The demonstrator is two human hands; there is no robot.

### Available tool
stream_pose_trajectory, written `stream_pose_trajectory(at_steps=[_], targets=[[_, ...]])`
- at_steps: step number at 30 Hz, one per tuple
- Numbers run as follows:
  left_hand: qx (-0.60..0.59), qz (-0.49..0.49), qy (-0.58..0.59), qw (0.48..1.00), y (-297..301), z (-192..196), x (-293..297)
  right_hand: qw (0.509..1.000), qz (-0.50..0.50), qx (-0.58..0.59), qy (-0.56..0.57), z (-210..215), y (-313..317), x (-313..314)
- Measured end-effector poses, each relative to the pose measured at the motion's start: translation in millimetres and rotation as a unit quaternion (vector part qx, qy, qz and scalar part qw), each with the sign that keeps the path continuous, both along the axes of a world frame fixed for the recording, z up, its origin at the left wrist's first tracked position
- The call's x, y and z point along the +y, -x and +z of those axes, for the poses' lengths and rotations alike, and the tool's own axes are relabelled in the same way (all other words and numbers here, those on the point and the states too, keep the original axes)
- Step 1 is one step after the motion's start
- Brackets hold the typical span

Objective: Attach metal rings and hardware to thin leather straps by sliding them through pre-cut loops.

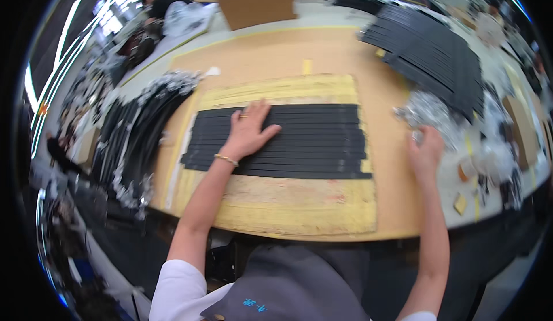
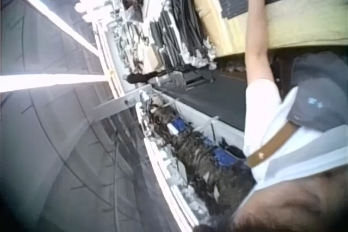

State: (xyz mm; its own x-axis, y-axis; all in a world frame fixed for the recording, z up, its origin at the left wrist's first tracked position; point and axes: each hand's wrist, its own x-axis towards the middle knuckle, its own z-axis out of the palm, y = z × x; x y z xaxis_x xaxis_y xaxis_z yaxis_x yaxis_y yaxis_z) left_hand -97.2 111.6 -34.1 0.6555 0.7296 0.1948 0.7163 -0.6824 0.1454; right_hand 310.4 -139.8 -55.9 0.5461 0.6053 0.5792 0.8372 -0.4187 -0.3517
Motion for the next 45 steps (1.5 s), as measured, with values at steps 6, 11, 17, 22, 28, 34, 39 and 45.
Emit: stream_pose_trajectory(at_steps=[6,11,17,22,28,34,39,45], targets=[[-0.032,-0.168,0.052,0.984,8.7,20.2,-86.6,0.965,-0.167,-0.027,0.202,-37.9,-91.8,12.8],[0.012,-0.163,0.066,0.984,21.1,12.3,-92.2,0.992,-0.032,-0.056,0.106,-28.3,-81.2,29.0],[0.017,-0.141,0.062,0.988,26.9,10.5,-62.0,0.992,0.112,-0.013,0.061,-14.1,-20.1,7.2],[0.023,-0.137,0.058,0.989,31.7,12.7,-41.1,0.976,0.215,-0.024,0.012,-12.6,4.8,-10.6],[0.024,-0.175,0.014,0.984,27.7,8.2,-35.7,0.951,0.245,0.188,-0.017,-9.1,-22.5,-37.0],[0.083,-0.150,0.017,0.985,49.4,11.2,-37.3,0.966,0.184,0.164,-0.082,12.4,6.6,-25.3],[-0.001,-0.175,0.034,0.984,9.7,18.6,-55.5,0.927,0.256,0.252,-0.106,42.6,43.6,-50.6],[-0.138,-0.291,0.075,0.944,-89.9,17.5,-116.4,0.906,0.262,0.310,0.121,37.6,60.3,-62.8]])
